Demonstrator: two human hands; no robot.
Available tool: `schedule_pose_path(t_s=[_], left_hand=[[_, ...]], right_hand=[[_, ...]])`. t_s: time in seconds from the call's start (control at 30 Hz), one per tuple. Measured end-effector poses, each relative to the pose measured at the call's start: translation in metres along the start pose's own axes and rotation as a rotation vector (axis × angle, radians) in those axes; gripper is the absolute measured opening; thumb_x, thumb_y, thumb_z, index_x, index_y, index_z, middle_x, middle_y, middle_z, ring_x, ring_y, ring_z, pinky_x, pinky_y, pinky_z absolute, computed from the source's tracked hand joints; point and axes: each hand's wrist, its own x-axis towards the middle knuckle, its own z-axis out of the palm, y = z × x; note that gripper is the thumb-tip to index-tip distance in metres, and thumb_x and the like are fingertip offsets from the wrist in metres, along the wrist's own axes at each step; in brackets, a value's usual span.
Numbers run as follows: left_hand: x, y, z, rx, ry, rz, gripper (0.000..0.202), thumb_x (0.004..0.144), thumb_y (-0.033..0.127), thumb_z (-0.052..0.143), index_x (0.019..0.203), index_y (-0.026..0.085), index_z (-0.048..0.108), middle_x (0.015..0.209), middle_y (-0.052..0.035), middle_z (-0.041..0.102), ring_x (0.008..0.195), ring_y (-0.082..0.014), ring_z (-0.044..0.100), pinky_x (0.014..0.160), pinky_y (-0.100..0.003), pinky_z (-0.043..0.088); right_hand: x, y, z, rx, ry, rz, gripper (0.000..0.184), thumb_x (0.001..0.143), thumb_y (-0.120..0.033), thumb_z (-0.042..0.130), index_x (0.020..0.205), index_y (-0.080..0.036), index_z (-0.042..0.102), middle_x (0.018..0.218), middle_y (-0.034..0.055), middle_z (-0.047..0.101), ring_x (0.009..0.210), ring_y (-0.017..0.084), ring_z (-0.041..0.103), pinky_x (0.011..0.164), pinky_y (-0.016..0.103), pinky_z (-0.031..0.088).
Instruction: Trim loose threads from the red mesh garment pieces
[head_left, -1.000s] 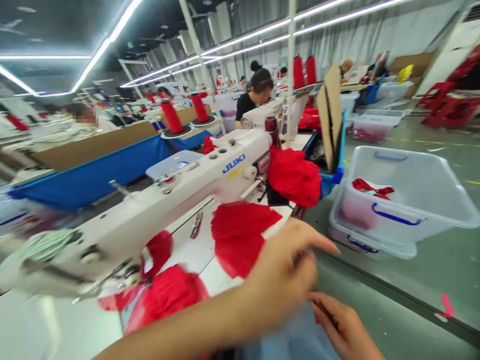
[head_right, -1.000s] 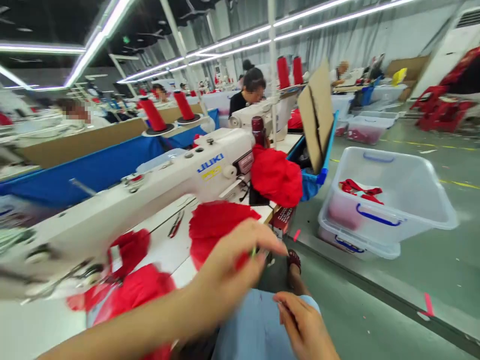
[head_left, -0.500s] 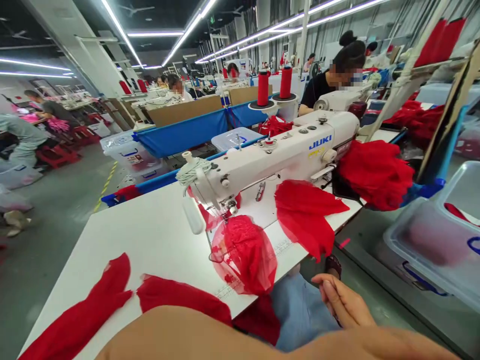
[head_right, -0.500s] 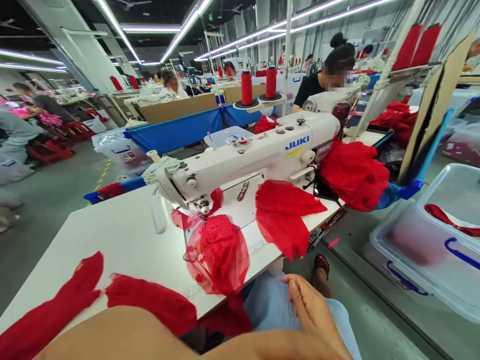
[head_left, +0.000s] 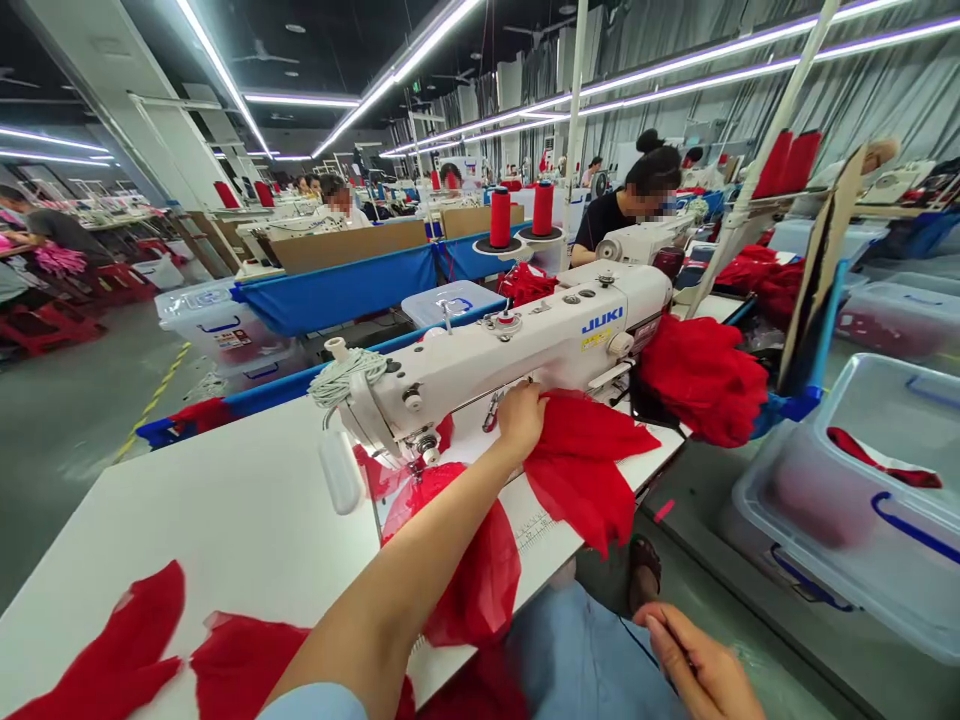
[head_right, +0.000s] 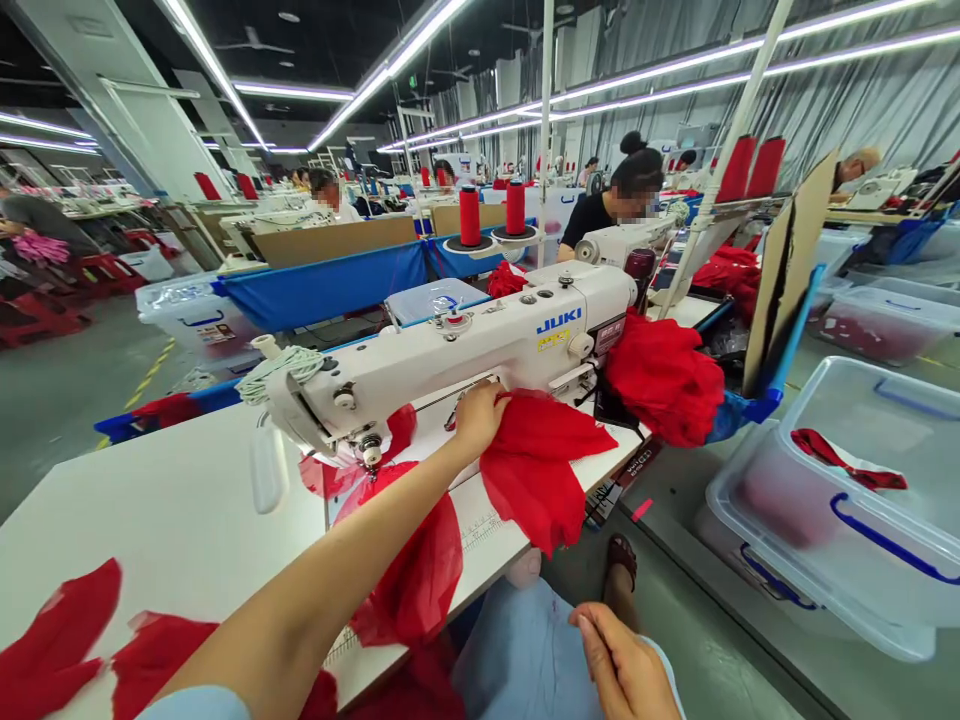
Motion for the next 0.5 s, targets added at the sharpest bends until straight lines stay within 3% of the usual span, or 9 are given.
schedule_pose_path(t_s=[0.17,0.27,0.4,0.5], left_hand=[[-0.013,0.000,-0.004,-0.103,0.037,0.171,0.024,0.091,0.016,0.049,0.105,0.021,0.067,0.124,-0.0136,0.062,0.112,-0.0263,0.056,0.095,-0.038,0.041],[-0.023,0.011,-0.008,-0.249,0.069,0.192,0.017,0.090,0.017,0.051,0.097,0.022,0.066,0.118,-0.0109,0.064,0.112,-0.0247,0.055,0.097,-0.037,0.040],[-0.047,0.032,-0.016,-0.499,0.162,0.049,0.027,0.099,0.024,0.030,0.090,0.023,0.056,0.087,-0.0058,0.063,0.089,-0.0201,0.058,0.086,-0.033,0.044],[-0.079,0.038,-0.036,-0.738,0.175,-0.091,0.033,0.101,0.035,0.025,0.092,0.022,0.054,0.085,-0.0039,0.062,0.086,-0.0180,0.060,0.080,-0.030,0.046]], right_hand=[[0.007,-0.002,0.012,0.056,0.008,0.024,0.043,0.093,-0.056,0.042,0.075,-0.024,0.063,0.057,-0.0015,0.059,0.051,0.014,0.056,0.050,0.019,0.046],[0.022,-0.017,0.023,0.234,0.091,0.087,0.044,0.087,-0.062,0.051,0.080,-0.021,0.066,0.056,-0.0015,0.056,0.052,0.014,0.053,0.050,0.022,0.045],[0.054,-0.043,0.029,0.729,0.210,0.261,0.052,0.070,-0.060,0.073,0.101,-0.018,0.066,0.071,0.0007,0.063,0.040,0.005,0.031,0.036,0.019,0.024],[0.071,-0.055,0.028,0.931,0.277,0.312,0.055,0.063,-0.054,0.081,0.104,-0.020,0.063,0.072,0.0009,0.065,0.039,0.003,0.022,0.037,0.018,0.016]])
